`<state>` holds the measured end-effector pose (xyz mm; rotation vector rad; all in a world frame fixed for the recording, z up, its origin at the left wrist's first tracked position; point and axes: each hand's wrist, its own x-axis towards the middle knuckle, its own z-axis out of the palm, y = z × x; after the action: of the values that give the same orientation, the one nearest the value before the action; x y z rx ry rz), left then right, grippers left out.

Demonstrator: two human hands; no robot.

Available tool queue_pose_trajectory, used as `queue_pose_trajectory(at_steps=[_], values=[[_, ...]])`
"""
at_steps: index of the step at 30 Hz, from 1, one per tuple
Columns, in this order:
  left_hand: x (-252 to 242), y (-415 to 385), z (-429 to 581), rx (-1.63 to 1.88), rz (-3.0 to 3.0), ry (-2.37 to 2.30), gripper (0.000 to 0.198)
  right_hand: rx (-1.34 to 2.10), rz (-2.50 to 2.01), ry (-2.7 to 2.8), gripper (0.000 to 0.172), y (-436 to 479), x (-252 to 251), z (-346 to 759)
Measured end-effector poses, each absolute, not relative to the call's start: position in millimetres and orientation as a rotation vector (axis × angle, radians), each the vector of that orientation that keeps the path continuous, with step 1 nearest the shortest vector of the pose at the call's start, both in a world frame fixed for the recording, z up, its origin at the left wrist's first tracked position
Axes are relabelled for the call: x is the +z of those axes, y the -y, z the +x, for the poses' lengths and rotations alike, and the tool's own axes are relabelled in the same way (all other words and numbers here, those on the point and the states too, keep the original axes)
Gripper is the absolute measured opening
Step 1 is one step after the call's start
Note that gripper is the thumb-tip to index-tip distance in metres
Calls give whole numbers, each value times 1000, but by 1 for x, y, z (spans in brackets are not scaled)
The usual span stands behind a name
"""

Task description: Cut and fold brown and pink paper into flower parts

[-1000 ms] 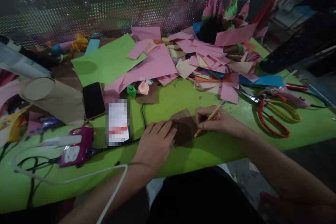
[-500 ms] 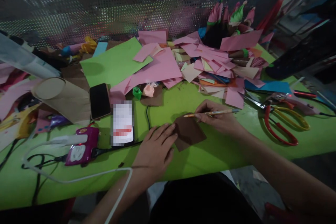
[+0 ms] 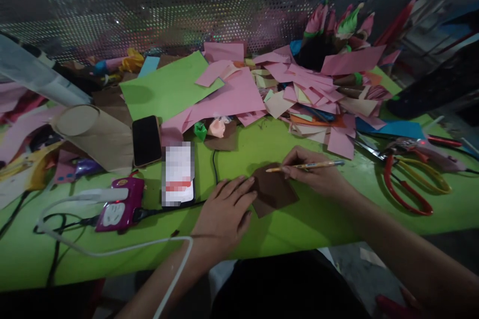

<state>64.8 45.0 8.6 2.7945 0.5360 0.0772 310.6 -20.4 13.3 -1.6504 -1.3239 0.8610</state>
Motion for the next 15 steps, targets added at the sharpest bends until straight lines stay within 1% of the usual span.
queue_pose_trajectory(at_steps=[4,11,15], values=[[8,-46,65,71,2768,-539,36,926,-1628,1292,21,23,16,310],[9,-48,65,63,2736,-548,33,1162,-1576,1278,15,31,24,312],[10,-49,66,49,2721,-553,32,1243,-1551,1283,15,34,27,314]])
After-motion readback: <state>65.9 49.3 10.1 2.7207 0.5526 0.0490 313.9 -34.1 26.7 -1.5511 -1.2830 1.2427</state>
